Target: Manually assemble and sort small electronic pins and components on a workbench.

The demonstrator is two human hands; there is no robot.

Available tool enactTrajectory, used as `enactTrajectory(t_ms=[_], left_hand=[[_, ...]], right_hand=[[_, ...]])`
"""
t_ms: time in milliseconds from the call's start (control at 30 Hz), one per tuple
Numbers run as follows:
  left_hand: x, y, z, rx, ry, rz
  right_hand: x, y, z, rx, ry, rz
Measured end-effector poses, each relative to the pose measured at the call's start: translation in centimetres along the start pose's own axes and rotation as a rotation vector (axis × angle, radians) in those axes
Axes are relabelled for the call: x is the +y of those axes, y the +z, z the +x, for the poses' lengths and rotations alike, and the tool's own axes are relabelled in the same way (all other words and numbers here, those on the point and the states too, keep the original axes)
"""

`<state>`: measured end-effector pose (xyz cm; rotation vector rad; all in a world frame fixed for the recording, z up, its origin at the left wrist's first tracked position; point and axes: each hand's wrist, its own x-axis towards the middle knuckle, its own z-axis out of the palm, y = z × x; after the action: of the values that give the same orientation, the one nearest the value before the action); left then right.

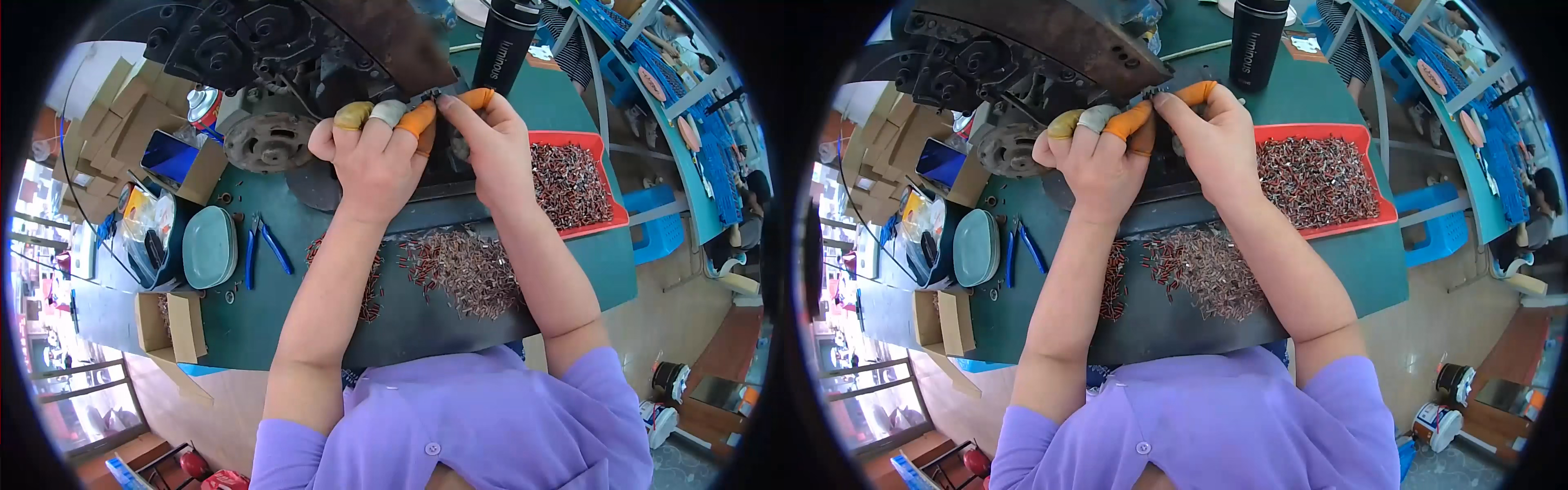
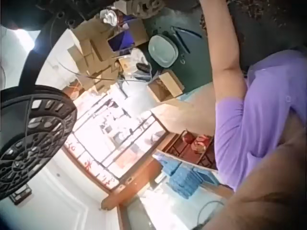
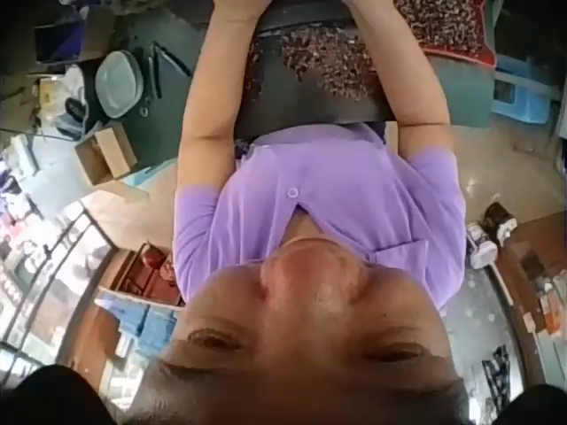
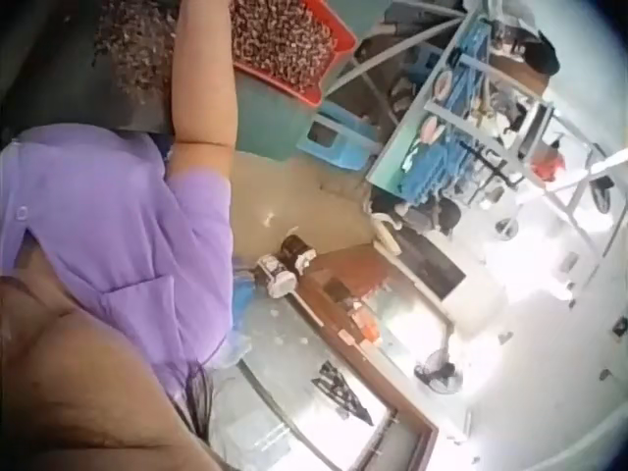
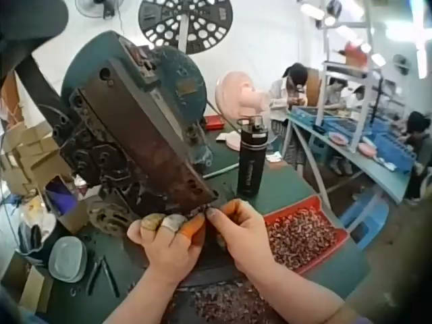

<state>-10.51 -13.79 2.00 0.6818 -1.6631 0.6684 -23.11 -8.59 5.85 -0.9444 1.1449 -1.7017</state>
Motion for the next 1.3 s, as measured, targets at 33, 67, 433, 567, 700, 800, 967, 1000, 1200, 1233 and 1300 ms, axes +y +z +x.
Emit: enactTrajectory(t_ms=[33,67,433,567,700,800,967,1000,1200,1233,1300], left_hand=[[0.0,0.0,0.0,-0.005,0.000,0.001],[0.0,0.0,0.1,-0.006,-0.001,0.002],[0.0,0.2,0.1,0.064,0.009,0.018],[-0.4,0.5,0.4,0.075,0.031,0.008],[-0.7,0.6,0.7,0.128,0.033,0.028],[-0.3,-2.3,0.8,-0.038,-0.004,-0.044],[0.7,-10.8,-1.6,-0.712,-0.173,-0.273],[0.9,-12.0,-2.0,-0.843,-0.201,-0.334],[1.6,-13.2,-3.5,-1.077,-0.224,-0.369],[1.7,-13.0,-3.7,-1.079,-0.203,-0.364],[1.8,-13.0,-4.0,-1.078,-0.196,-0.365]], right_hand=[[-0.1,-0.1,0.0,-0.007,-0.008,-0.012],[-0.1,-0.1,0.0,-0.016,-0.015,-0.023],[-0.5,-0.1,-0.6,0.102,-0.330,-0.606],[-0.6,0.3,-0.1,0.070,-0.362,-0.606],[-0.6,0.7,0.7,0.014,-0.021,-0.128],[-2.8,-1.2,-1.3,0.060,0.046,-0.245],[-1.4,-10.2,-3.3,0.308,-0.257,-0.767],[-1.4,-10.9,-3.9,0.322,-0.216,-0.774],[-0.9,-11.0,-8.3,0.122,-0.014,-0.723],[-0.6,-10.8,-8.7,0.094,-0.049,-0.733],[-0.3,-10.4,-9.5,0.047,-0.084,-0.744]])
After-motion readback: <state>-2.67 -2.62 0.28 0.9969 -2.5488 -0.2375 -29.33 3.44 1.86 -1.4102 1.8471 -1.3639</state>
